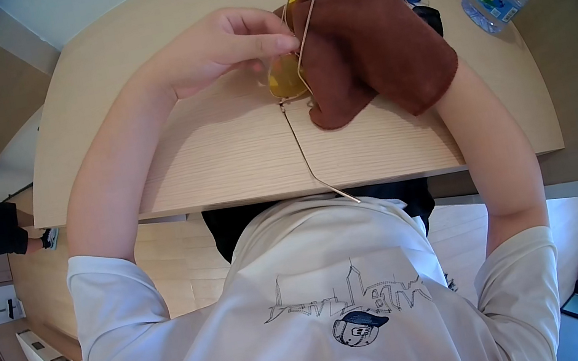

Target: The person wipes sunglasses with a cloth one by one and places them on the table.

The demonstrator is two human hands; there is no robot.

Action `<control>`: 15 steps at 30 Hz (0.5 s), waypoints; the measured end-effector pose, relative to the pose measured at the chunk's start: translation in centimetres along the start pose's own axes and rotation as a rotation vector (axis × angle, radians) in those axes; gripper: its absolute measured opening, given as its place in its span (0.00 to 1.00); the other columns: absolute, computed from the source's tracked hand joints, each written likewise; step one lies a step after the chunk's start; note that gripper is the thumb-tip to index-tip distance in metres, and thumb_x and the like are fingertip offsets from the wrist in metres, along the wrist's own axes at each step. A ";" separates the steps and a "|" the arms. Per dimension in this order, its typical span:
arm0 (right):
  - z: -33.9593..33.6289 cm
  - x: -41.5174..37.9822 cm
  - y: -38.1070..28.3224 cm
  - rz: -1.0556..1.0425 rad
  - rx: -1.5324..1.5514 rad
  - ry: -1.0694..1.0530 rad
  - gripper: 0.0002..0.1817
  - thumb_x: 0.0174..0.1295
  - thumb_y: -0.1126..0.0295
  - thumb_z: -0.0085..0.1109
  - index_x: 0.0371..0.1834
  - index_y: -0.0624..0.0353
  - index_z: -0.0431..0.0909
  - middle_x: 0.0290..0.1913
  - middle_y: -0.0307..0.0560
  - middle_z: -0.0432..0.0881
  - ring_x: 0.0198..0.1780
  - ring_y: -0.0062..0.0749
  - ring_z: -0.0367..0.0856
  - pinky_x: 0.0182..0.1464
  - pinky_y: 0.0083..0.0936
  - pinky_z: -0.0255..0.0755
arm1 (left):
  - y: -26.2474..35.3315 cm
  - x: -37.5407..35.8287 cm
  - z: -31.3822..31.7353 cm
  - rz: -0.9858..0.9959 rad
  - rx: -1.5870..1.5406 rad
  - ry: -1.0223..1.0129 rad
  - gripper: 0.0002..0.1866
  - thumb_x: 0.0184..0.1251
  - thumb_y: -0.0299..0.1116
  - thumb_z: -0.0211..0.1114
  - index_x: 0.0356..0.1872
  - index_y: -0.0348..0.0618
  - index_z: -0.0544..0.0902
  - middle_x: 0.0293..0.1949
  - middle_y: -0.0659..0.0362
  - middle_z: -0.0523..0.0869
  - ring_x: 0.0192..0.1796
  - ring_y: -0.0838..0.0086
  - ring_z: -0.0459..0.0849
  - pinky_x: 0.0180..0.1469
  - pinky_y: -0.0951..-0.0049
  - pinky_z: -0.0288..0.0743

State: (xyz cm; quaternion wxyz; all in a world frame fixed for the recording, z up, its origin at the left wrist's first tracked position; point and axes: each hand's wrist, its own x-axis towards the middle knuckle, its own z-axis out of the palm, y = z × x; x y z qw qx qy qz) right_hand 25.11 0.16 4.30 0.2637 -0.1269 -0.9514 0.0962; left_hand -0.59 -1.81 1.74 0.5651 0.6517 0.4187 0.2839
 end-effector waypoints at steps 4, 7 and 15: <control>1.0 -0.3 1.5 -0.028 0.113 0.036 0.10 0.58 0.77 0.67 0.43 0.62 0.85 0.53 0.53 0.84 0.53 0.44 0.83 0.57 0.33 0.80 | 0.1 -0.1 0.3 0.006 0.028 0.024 0.15 0.73 0.45 0.76 0.48 0.44 0.91 0.39 0.65 0.89 0.38 0.81 0.81 0.46 0.78 0.76; 1.5 -0.4 1.8 0.014 0.255 0.075 0.10 0.57 0.76 0.68 0.43 0.62 0.85 0.53 0.53 0.85 0.54 0.44 0.83 0.57 0.32 0.80 | 0.1 0.0 0.3 0.002 0.043 0.016 0.15 0.74 0.46 0.76 0.46 0.44 0.91 0.37 0.65 0.89 0.38 0.81 0.81 0.46 0.78 0.75; -0.2 0.2 0.6 -0.139 0.096 -0.030 0.16 0.47 0.71 0.73 0.41 0.61 0.84 0.44 0.55 0.86 0.49 0.52 0.82 0.55 0.37 0.80 | 0.1 0.0 0.6 0.015 0.069 0.008 0.14 0.73 0.45 0.76 0.44 0.44 0.91 0.36 0.65 0.89 0.39 0.82 0.83 0.46 0.78 0.76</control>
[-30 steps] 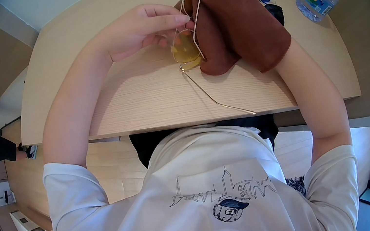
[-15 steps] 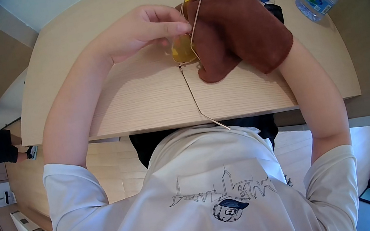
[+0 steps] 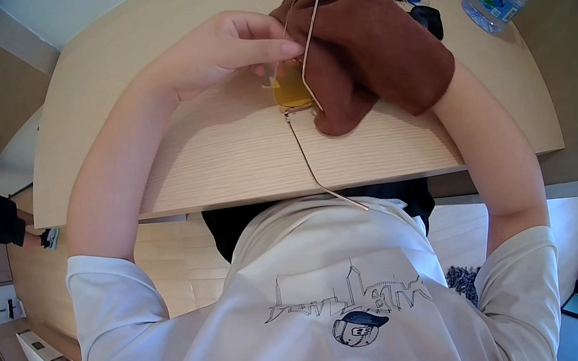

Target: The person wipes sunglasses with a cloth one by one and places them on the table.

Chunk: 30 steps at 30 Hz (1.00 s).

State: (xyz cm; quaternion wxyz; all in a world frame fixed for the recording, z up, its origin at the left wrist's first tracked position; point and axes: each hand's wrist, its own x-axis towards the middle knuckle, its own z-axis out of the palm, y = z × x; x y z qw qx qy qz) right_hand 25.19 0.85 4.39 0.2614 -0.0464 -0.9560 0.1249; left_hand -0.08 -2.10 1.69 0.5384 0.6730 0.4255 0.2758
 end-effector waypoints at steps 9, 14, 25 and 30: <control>1.2 0.2 -0.3 0.114 -0.260 0.101 0.18 0.44 0.71 0.75 0.38 0.60 0.79 0.40 0.56 0.84 0.50 0.56 0.83 0.52 0.44 0.79 | 0.2 0.1 0.3 0.035 0.104 0.033 0.09 0.75 0.35 0.73 0.44 0.41 0.90 0.40 0.64 0.91 0.44 0.81 0.86 0.55 0.75 0.80; 0.8 -0.1 -0.6 0.137 -0.211 0.079 0.17 0.48 0.72 0.74 0.39 0.62 0.78 0.41 0.58 0.84 0.50 0.56 0.84 0.53 0.43 0.79 | -0.4 0.3 0.4 0.050 0.212 0.120 0.12 0.77 0.39 0.68 0.46 0.42 0.91 0.38 0.67 0.91 0.45 0.82 0.85 0.56 0.75 0.76; 1.0 0.1 -0.6 0.080 -0.335 0.060 0.20 0.52 0.71 0.74 0.49 0.61 0.83 0.49 0.56 0.85 0.51 0.55 0.83 0.54 0.40 0.78 | 0.9 -0.1 0.0 -0.027 0.205 0.140 0.10 0.78 0.40 0.70 0.41 0.45 0.90 0.35 0.70 0.88 0.39 0.86 0.81 0.46 0.78 0.74; 1.3 -0.1 0.0 -0.025 -0.184 0.051 0.07 0.52 0.73 0.71 0.34 0.58 0.84 0.32 0.46 0.85 0.46 0.50 0.84 0.48 0.39 0.79 | 0.0 0.1 0.1 0.017 0.194 0.138 0.11 0.76 0.38 0.68 0.44 0.41 0.91 0.36 0.65 0.90 0.42 0.81 0.85 0.52 0.75 0.78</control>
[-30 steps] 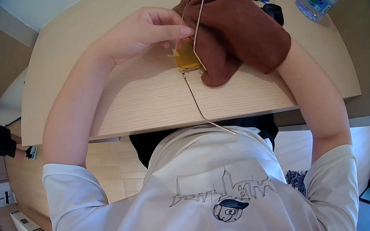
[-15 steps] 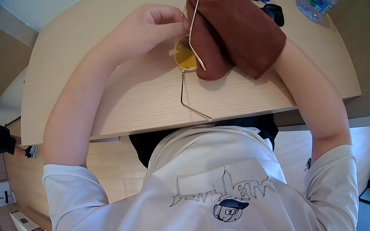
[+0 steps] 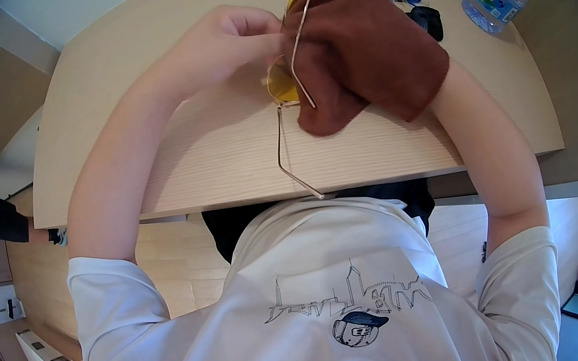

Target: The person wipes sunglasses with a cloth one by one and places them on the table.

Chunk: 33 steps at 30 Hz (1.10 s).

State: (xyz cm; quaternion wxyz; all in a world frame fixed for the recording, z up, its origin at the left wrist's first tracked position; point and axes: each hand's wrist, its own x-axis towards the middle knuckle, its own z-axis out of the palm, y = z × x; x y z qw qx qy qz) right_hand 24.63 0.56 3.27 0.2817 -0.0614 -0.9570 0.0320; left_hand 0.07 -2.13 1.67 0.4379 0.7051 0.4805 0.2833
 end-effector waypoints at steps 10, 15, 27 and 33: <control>1.5 -0.3 1.0 0.169 -0.051 0.153 0.13 0.55 0.79 0.67 0.44 0.61 0.83 0.47 0.52 0.85 0.49 0.49 0.84 0.54 0.38 0.81 | 0.4 -0.1 -0.1 -0.007 0.016 0.006 0.11 0.76 0.37 0.68 0.45 0.40 0.91 0.37 0.65 0.90 0.43 0.82 0.85 0.53 0.75 0.77; -0.1 0.4 -0.3 0.034 -0.055 0.000 0.10 0.52 0.77 0.70 0.39 0.59 0.84 0.45 0.51 0.87 0.48 0.49 0.85 0.51 0.38 0.81 | 0.4 -0.1 -0.2 -0.008 0.021 0.012 0.11 0.76 0.38 0.69 0.43 0.41 0.91 0.36 0.66 0.90 0.41 0.82 0.84 0.51 0.76 0.76; 1.9 -0.3 1.5 0.126 0.019 0.189 0.06 0.59 0.82 0.66 0.39 0.65 0.84 0.40 0.57 0.85 0.43 0.48 0.87 0.47 0.33 0.81 | -0.6 0.2 -0.1 0.033 0.052 -0.034 0.15 0.78 0.41 0.71 0.53 0.41 0.91 0.46 0.64 0.93 0.48 0.81 0.87 0.58 0.74 0.79; 0.9 0.0 1.1 0.051 -0.099 0.197 0.07 0.49 0.71 0.68 0.32 0.55 0.87 0.37 0.46 0.88 0.47 0.44 0.86 0.53 0.33 0.82 | -0.1 0.0 -0.1 0.027 0.045 0.031 0.13 0.79 0.41 0.70 0.50 0.42 0.91 0.42 0.67 0.91 0.46 0.83 0.85 0.55 0.76 0.77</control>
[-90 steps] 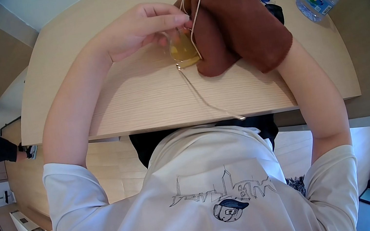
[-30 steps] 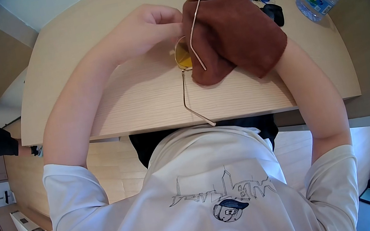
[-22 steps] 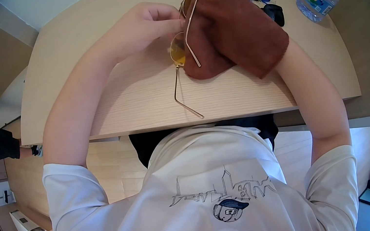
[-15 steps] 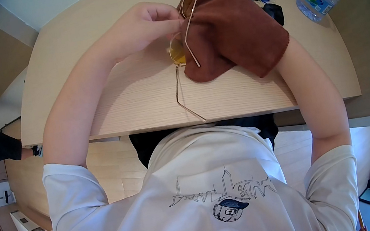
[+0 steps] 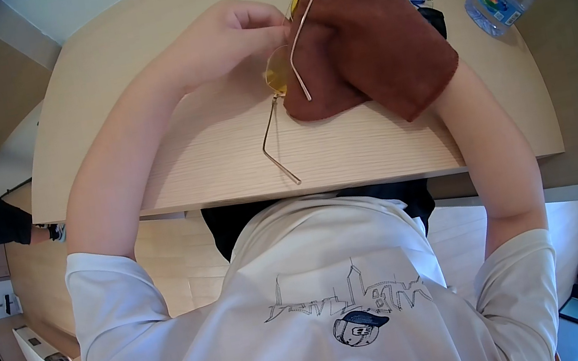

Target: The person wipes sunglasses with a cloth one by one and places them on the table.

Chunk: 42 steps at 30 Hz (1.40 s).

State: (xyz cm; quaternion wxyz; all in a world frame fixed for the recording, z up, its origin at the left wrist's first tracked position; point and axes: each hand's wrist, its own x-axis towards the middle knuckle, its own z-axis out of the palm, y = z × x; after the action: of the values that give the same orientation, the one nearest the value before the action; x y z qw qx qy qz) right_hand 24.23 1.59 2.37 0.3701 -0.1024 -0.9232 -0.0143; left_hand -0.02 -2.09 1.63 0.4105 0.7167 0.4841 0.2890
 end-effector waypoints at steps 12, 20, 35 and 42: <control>-1.3 1.5 -3.0 0.031 -0.247 -0.121 0.10 0.47 0.71 0.74 0.35 0.53 0.87 0.38 0.43 0.87 0.46 0.41 0.85 0.54 0.32 0.81 | 0.1 0.3 -0.8 0.010 -0.038 0.139 0.11 0.81 0.42 0.68 0.46 0.46 0.91 0.38 0.70 0.87 0.42 0.85 0.80 0.47 0.79 0.72; 1.0 -0.6 0.7 0.345 0.503 -0.118 0.08 0.65 0.72 0.64 0.46 0.58 0.86 0.50 0.49 0.87 0.52 0.36 0.86 0.58 0.28 0.79 | 0.0 0.4 -1.1 0.147 -0.126 0.256 0.13 0.82 0.41 0.67 0.51 0.45 0.92 0.42 0.67 0.90 0.46 0.84 0.81 0.50 0.78 0.73; 1.9 -1.0 0.4 0.476 0.868 -0.138 0.10 0.70 0.74 0.59 0.50 0.65 0.83 0.50 0.54 0.87 0.50 0.41 0.87 0.54 0.32 0.81 | -0.6 0.7 -0.7 0.143 -0.186 0.260 0.14 0.80 0.41 0.69 0.52 0.43 0.93 0.47 0.66 0.92 0.45 0.84 0.81 0.51 0.77 0.74; 0.0 -0.8 -0.7 0.009 0.150 -0.241 0.14 0.75 0.72 0.58 0.60 0.62 0.84 0.52 0.51 0.88 0.50 0.36 0.87 0.57 0.27 0.81 | 0.2 0.4 0.1 0.148 -0.136 0.294 0.13 0.79 0.41 0.69 0.51 0.44 0.94 0.45 0.67 0.93 0.43 0.85 0.80 0.50 0.78 0.73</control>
State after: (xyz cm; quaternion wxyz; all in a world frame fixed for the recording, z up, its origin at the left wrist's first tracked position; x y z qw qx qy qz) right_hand 24.62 0.77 1.85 0.2633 -0.0797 -0.9589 0.0689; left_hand 0.28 -1.79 1.73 0.3603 0.6710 0.4643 0.4521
